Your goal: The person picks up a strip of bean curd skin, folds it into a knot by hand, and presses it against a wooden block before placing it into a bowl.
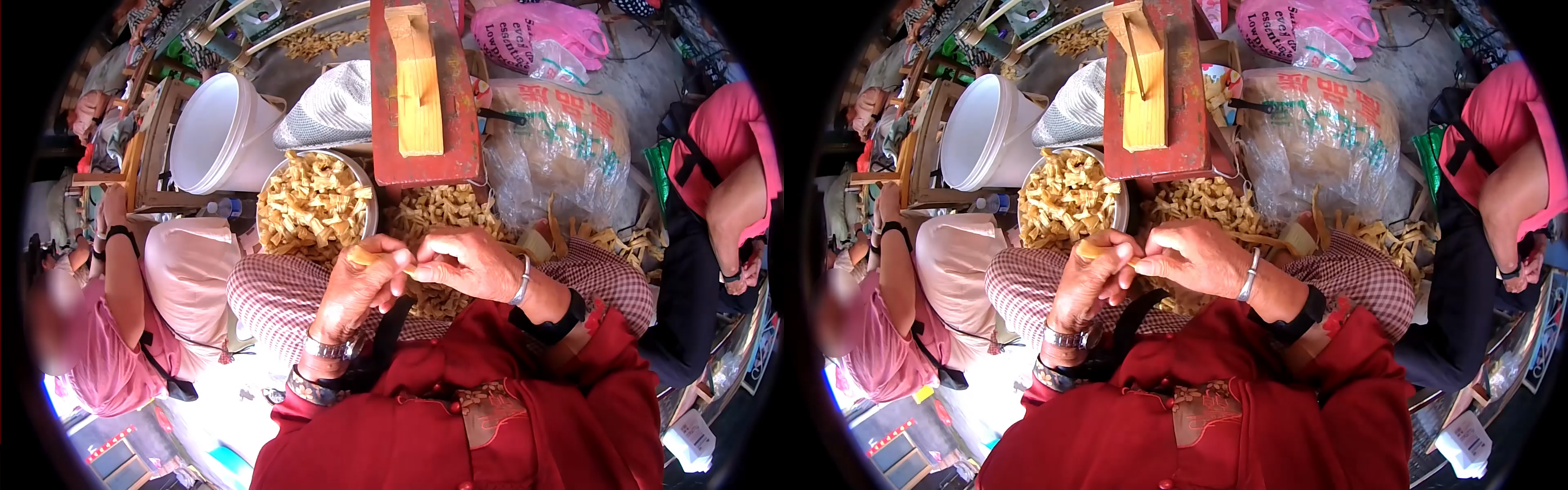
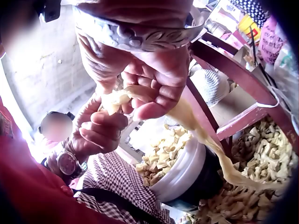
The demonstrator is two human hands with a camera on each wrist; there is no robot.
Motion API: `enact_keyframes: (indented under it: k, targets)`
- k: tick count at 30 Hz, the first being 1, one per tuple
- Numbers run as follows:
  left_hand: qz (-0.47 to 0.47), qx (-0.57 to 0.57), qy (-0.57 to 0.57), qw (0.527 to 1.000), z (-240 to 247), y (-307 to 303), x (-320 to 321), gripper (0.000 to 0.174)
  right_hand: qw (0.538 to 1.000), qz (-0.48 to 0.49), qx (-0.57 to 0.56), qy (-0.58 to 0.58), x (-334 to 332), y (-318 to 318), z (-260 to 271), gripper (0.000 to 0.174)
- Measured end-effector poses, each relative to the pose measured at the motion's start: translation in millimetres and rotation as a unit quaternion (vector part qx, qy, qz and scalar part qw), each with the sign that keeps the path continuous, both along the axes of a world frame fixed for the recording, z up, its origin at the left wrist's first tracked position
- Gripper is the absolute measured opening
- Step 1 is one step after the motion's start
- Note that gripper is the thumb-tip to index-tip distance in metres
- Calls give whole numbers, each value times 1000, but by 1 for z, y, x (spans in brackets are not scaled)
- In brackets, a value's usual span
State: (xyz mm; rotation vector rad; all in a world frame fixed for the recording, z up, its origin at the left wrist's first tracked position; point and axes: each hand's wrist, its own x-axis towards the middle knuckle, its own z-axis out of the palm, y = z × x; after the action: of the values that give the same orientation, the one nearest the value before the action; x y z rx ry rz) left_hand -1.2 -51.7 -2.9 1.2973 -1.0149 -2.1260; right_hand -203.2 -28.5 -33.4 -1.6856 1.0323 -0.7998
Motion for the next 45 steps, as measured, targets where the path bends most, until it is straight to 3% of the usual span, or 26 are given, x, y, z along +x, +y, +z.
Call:
enact_keyframes:
  k: [5,11,14,15,18,21,28,34,38,41,42,45]
  targets:
    - [96,24,148,984,10,-9,20,22,999,-20,-33,-36,-1,-1,-1,31]
    - [91,-19,120,988,3,-11,13,15,999,-29,-36,-16,-3,-4,-5,29]
    - [81,-42,35,995,6,-13,5,18,992,0,106,-64,3,-2,1,31]
    - [73,-44,30,996,5,-12,2,17,978,47,199,-50,2,-3,7,34]
    - [66,-50,45,996,3,-10,-2,14,960,55,248,-119,11,-1,13,33]
    - [186,-75,114,973,5,-17,14,6,988,19,104,-115,2,-2,5,31]
    - [159,-132,121,971,35,-44,-5,6,998,11,58,1,-36,-28,52,35]
    - [92,-201,140,965,53,-101,-41,3,988,-131,-25,74,-61,-68,79,35]
    - [97,-229,110,962,61,-124,-61,2,969,-190,-119,101,-71,-92,77,27]
    - [93,-285,22,954,50,-143,-69,3,961,-216,-112,132,-73,-102,72,25]
    - [96,-306,20,947,39,-149,-71,4,948,-217,-131,193,-73,-106,60,25]
    - [70,-321,-97,939,6,-151,-70,5,948,-197,-56,245,-64,-102,37,26]
